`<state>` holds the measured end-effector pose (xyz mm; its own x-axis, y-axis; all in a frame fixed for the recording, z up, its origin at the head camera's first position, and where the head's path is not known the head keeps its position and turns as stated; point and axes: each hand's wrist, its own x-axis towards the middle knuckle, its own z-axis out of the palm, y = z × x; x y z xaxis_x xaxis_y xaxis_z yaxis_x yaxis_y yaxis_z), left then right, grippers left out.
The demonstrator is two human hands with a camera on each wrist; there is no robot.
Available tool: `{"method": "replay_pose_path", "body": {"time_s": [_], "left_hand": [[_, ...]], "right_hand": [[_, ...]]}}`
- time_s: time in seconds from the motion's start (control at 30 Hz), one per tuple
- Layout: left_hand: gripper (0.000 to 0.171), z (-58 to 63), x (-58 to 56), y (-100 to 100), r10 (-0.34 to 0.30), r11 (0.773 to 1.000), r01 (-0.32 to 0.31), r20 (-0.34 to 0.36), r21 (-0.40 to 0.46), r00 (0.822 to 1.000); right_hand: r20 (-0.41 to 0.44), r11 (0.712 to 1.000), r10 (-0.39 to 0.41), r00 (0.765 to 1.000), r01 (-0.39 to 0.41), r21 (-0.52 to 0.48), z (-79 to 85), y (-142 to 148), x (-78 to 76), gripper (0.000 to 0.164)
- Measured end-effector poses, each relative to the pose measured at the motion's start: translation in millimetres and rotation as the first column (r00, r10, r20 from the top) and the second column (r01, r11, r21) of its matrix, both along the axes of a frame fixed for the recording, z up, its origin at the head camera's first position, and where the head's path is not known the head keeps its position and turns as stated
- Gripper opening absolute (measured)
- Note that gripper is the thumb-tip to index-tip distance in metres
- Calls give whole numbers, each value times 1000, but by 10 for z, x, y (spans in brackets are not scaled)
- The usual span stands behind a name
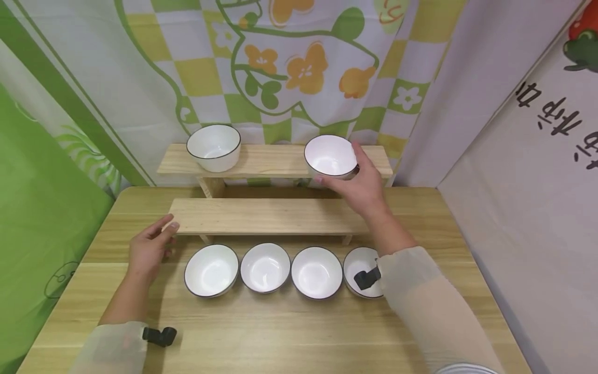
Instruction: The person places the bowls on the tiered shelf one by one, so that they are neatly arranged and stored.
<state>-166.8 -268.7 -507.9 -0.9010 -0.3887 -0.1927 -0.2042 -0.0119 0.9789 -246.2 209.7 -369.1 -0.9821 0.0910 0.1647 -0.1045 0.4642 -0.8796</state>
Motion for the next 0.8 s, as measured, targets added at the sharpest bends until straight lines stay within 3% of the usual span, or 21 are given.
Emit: {"method": "replay_pose_path", "body": {"time_s": [0.33, 0.8], "left_hand": [[54, -18, -7, -5, 6, 1000, -6, 6, 9, 1000], [54, 10, -1, 12, 9, 1000, -10, 17, 22, 1000]], "right_hand": [[-10, 996, 33, 999, -32, 78, 36, -215, -107, 124], [2, 993, 107, 994, -107, 39, 50, -476, -227, 128]]}}
